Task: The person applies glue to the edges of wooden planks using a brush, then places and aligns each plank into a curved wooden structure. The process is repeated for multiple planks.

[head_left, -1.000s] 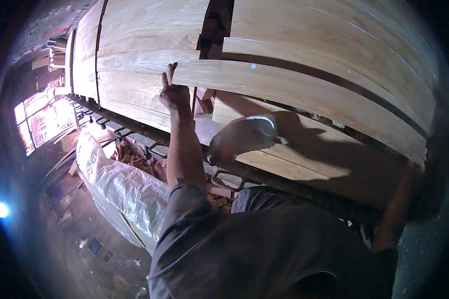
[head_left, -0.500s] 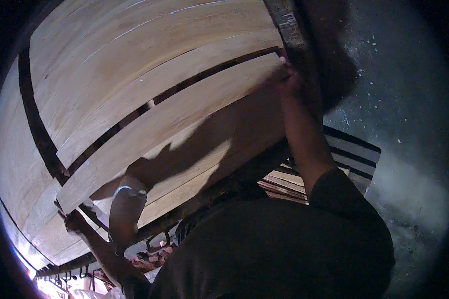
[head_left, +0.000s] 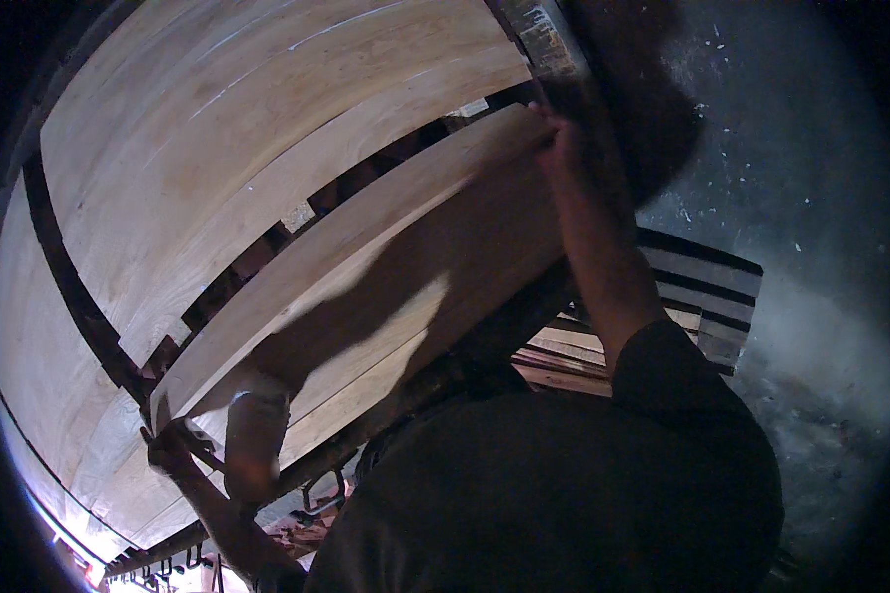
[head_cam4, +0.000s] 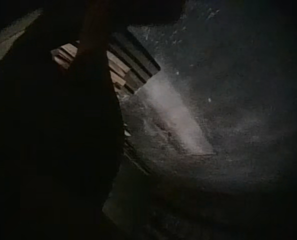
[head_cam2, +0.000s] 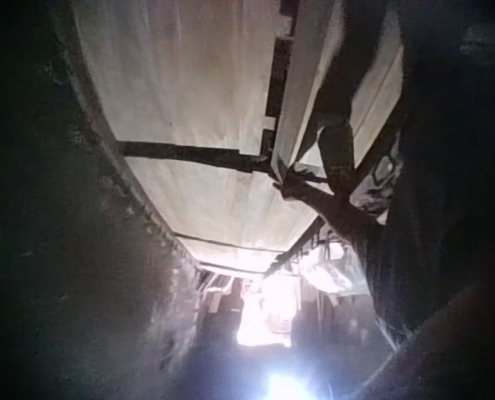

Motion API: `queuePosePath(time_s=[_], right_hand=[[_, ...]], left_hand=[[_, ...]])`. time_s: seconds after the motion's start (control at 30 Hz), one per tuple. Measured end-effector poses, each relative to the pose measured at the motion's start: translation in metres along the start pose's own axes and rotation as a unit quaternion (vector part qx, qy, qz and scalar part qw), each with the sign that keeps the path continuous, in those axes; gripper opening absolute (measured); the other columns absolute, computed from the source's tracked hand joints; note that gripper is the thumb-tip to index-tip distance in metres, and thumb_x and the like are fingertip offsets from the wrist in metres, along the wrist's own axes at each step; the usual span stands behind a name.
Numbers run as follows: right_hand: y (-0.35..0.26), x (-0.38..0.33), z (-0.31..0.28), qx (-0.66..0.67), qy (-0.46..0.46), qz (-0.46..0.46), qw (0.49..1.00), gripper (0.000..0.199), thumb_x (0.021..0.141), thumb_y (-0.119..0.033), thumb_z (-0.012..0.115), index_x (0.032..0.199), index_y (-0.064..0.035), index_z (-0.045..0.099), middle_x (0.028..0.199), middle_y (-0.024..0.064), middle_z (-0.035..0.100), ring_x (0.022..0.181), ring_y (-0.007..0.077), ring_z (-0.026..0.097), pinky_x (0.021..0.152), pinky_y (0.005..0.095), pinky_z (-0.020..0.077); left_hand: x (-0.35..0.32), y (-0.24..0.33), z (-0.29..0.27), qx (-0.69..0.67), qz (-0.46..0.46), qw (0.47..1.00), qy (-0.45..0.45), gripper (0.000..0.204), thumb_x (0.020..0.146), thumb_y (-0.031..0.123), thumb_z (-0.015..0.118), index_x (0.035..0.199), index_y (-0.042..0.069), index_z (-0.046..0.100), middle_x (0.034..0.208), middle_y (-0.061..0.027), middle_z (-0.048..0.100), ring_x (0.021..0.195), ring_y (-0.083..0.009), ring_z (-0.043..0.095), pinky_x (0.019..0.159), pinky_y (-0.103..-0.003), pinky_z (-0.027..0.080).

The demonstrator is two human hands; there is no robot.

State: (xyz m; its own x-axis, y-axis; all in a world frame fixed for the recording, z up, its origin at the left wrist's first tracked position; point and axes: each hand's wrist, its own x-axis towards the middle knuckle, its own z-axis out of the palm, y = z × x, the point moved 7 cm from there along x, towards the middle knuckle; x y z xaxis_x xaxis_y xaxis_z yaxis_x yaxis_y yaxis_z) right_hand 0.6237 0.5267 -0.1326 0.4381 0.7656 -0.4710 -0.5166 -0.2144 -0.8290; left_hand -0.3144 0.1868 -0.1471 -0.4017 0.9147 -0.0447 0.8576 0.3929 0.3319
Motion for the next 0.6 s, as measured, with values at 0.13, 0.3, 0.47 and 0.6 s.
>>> queuePosePath(time_s=[0.13,0.3,0.47,0.6], right_hand=[[0.010,0.032,-0.014,-0.008,-0.034,-0.002,0.999,0.031,0.076,-0.007,0.054,0.103,0.0018,0.066,0.107,0.0144,0.067,0.105,0.0296,0.061,0.100,0.0454,0.0455],[0.004,0.021,-0.034,-0.064,-0.062,-0.053,0.995,0.040,0.076,-0.010,0.055,0.114,0.0002,0.063,0.112,0.0141,0.065,0.108,0.0285,0.060,0.100,0.0472,0.0458],[0.021,0.037,-0.033,0.026,-0.063,-0.064,0.996,0.044,0.075,-0.013,0.055,0.117,-0.0019,0.061,0.116,0.0139,0.063,0.108,0.0289,0.060,0.099,0.0483,0.0469],[0.029,0.019,0.008,0.143,-0.138,-0.111,0.974,0.042,0.076,-0.017,0.055,0.115,-0.0023,0.061,0.116,0.0123,0.062,0.107,0.0287,0.060,0.098,0.0482,0.0473]], left_hand=[[-0.011,-0.022,0.019,-0.135,-0.107,0.985,-0.030,0.026,0.079,0.026,0.073,0.070,0.002,0.072,0.068,-0.0131,0.070,0.074,-0.0239,0.068,0.099,-0.041,0.046],[-0.004,0.034,-0.024,0.196,0.006,0.972,0.130,0.035,0.085,0.030,0.066,0.063,0.002,0.068,0.063,-0.0143,0.066,0.062,-0.0265,0.066,0.058,-0.039,0.052],[-0.011,0.017,-0.049,0.361,0.094,0.908,0.191,0.040,0.089,0.031,0.057,0.051,0.022,0.053,0.049,0.0004,0.053,0.044,-0.0170,0.056,0.039,-0.034,0.044],[-0.012,-0.015,-0.046,0.534,0.069,0.835,0.116,0.021,0.083,0.020,0.052,0.063,0.016,0.052,0.059,-0.0008,0.047,0.055,-0.0184,0.051,0.045,-0.033,0.038]])
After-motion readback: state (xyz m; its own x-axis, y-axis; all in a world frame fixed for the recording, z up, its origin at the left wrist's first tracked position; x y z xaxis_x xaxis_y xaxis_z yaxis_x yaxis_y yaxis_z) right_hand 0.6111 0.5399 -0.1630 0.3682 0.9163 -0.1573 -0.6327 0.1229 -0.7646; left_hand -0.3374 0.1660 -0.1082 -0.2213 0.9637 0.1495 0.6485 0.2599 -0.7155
